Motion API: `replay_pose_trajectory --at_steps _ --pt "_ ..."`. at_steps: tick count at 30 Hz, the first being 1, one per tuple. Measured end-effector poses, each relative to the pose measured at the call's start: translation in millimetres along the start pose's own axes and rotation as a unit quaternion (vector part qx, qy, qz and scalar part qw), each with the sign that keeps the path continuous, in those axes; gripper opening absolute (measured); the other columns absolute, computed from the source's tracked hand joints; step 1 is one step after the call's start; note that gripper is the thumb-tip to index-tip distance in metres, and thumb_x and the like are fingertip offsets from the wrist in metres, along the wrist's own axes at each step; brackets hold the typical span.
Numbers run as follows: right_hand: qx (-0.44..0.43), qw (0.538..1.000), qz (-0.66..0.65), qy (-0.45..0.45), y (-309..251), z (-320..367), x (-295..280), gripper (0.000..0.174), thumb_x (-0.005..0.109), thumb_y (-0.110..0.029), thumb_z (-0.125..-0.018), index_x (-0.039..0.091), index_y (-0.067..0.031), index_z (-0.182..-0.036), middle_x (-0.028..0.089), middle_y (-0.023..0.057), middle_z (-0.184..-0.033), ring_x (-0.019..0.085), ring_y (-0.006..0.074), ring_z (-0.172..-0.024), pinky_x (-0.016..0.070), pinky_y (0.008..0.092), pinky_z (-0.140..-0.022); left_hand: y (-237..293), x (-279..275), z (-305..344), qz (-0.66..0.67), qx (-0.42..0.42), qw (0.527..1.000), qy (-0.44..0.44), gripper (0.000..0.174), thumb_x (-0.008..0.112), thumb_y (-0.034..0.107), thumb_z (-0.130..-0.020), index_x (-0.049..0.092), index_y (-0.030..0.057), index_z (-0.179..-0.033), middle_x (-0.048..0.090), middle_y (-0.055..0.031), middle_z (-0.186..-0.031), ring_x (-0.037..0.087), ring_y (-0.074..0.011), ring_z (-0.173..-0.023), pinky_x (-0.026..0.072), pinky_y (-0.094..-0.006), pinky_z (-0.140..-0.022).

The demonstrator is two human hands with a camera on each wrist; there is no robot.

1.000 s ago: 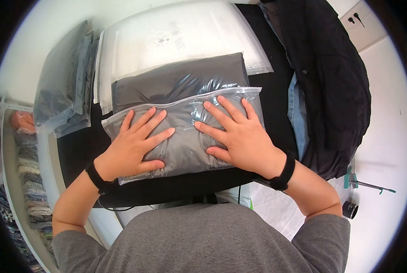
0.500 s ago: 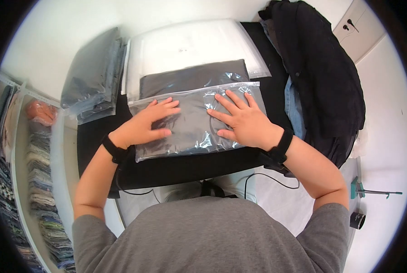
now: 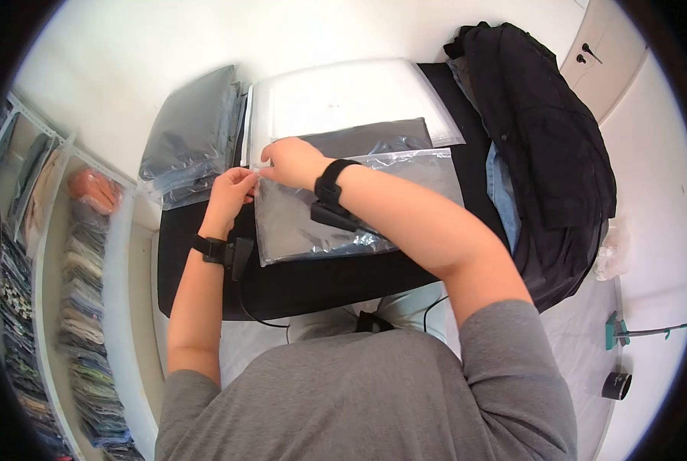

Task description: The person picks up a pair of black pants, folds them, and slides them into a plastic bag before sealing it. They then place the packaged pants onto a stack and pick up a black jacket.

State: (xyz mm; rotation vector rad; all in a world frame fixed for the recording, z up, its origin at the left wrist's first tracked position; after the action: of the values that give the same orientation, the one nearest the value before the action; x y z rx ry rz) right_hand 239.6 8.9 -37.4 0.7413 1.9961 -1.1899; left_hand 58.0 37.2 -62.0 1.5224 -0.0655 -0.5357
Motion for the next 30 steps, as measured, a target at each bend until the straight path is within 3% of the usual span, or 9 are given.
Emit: replay_pose_trajectory --at_steps 3,4,8,11,13,19,25,30 --pt "0.071 0.991 -0.105 -0.037 0.7 -17.5 10.1 0.025 0.065 -0.022 -0.080 0.069 -0.0026 -0.096 0.068 0.0156 -0.086 0.064 0.0280 -0.080 0.0496 0.0349 -0.073 -5.7 4.0 -2.3 0.074 -0.015 0.997 0.003 0.013 0.059 0.019 -0.091 0.061 0.0060 -0.093 0.062 0.0012 -0.078 0.058 -0.0073 -0.068 0.0439 -0.0208 -0.063" --pt "0.074 0.991 -0.110 -0.032 0.2 -19.7 10.8 0.022 0.067 -0.021 -0.079 0.071 -0.0024 -0.091 0.068 0.0157 -0.085 0.065 0.0257 -0.079 0.0496 0.0334 -0.074 -1.8 8.0 0.7 0.104 -0.019 0.994 0.019 0.010 0.060 0.014 -0.089 0.059 0.0036 -0.087 0.061 -0.0004 -0.075 0.056 -0.0075 -0.063 0.0437 -0.0203 -0.059" --pt "0.068 0.988 -0.121 -0.070 0.9 -25.5 12.5 0.020 0.068 -0.019 -0.077 0.071 -0.0022 -0.088 0.068 0.0153 -0.083 0.064 0.0247 -0.077 0.0495 0.0331 -0.072 -3.2 11.7 3.3 0.117 0.016 0.992 0.033 0.012 0.059 0.015 -0.091 0.059 0.0038 -0.085 0.060 0.0001 -0.074 0.056 -0.0074 -0.062 0.0427 -0.0209 -0.057" --pt "0.073 0.989 -0.105 -0.076 -3.1 -26.1 5.6 0.019 0.069 -0.018 -0.076 0.072 -0.0024 -0.086 0.068 0.0145 -0.077 0.064 0.0235 -0.072 0.0494 0.0324 -0.069 -6.9 14.2 3.7 0.120 0.025 0.991 0.056 0.011 0.058 0.012 -0.091 0.058 0.0035 -0.084 0.059 -0.0003 -0.072 0.055 -0.0075 -0.061 0.0418 -0.0213 -0.056" --pt "0.069 0.988 -0.038 -0.133 -5.0 -27.5 0.3 0.018 0.069 -0.019 -0.077 0.072 -0.0026 -0.085 0.068 0.0113 -0.071 0.064 0.0213 -0.068 0.0492 0.0315 -0.066 -10.3 18.5 4.4 0.128 0.037 0.989 0.058 0.011 0.057 0.010 -0.091 0.058 0.0030 -0.083 0.058 -0.0007 -0.071 0.055 -0.0079 -0.060 0.0416 -0.0217 -0.055" --pt "0.049 0.981 -0.020 -0.188 -2.9 -30.8 -12.5 0.018 0.068 -0.020 -0.078 0.071 -0.0027 -0.080 0.069 0.0059 -0.070 0.063 0.0176 -0.066 0.0488 0.0310 -0.064 -11.7 23.2 2.4 0.098 0.080 0.989 0.078 0.010 0.056 0.005 -0.089 0.056 0.0003 -0.081 0.056 -0.0024 -0.068 0.053 -0.0094 -0.057 0.0418 -0.0237 -0.053" --pt "0.012 0.974 0.013 -0.226 5.3 -26.4 -27.0 0.014 0.066 -0.015 -0.072 0.072 -0.0035 -0.078 0.068 0.0082 -0.070 0.062 0.0188 -0.065 0.0484 0.0325 -0.063 -14.6 23.9 1.3 0.092 0.084 0.987 0.103 0.008 0.056 0.005 -0.089 0.057 0.0003 -0.083 0.057 -0.0029 -0.069 0.054 -0.0100 -0.057 0.0428 -0.0244 -0.054" --pt "0.082 0.963 0.009 -0.255 42.1 -1.2 -58.6 0.013 0.065 -0.013 -0.069 0.071 -0.0041 -0.076 0.068 0.0083 -0.069 0.062 0.0186 -0.065 0.0481 0.0322 -0.064 -19.6 18.4 2.5 0.129 0.049 0.984 0.109 0.009 0.055 0.006 -0.090 0.056 0.0016 -0.082 0.057 -0.0026 -0.069 0.054 -0.0103 -0.058 0.0428 -0.0235 -0.055"
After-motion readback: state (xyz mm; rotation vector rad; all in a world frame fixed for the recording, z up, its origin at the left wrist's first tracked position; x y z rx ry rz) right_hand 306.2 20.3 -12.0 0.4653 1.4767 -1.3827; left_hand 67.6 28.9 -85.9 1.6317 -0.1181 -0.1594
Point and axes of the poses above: each hand's wrist, its own z-axis away from the middle knuckle, its own x-axis out of the palm, y = z × x, the point moved 1 cm from there along -z, towards the middle knuckle
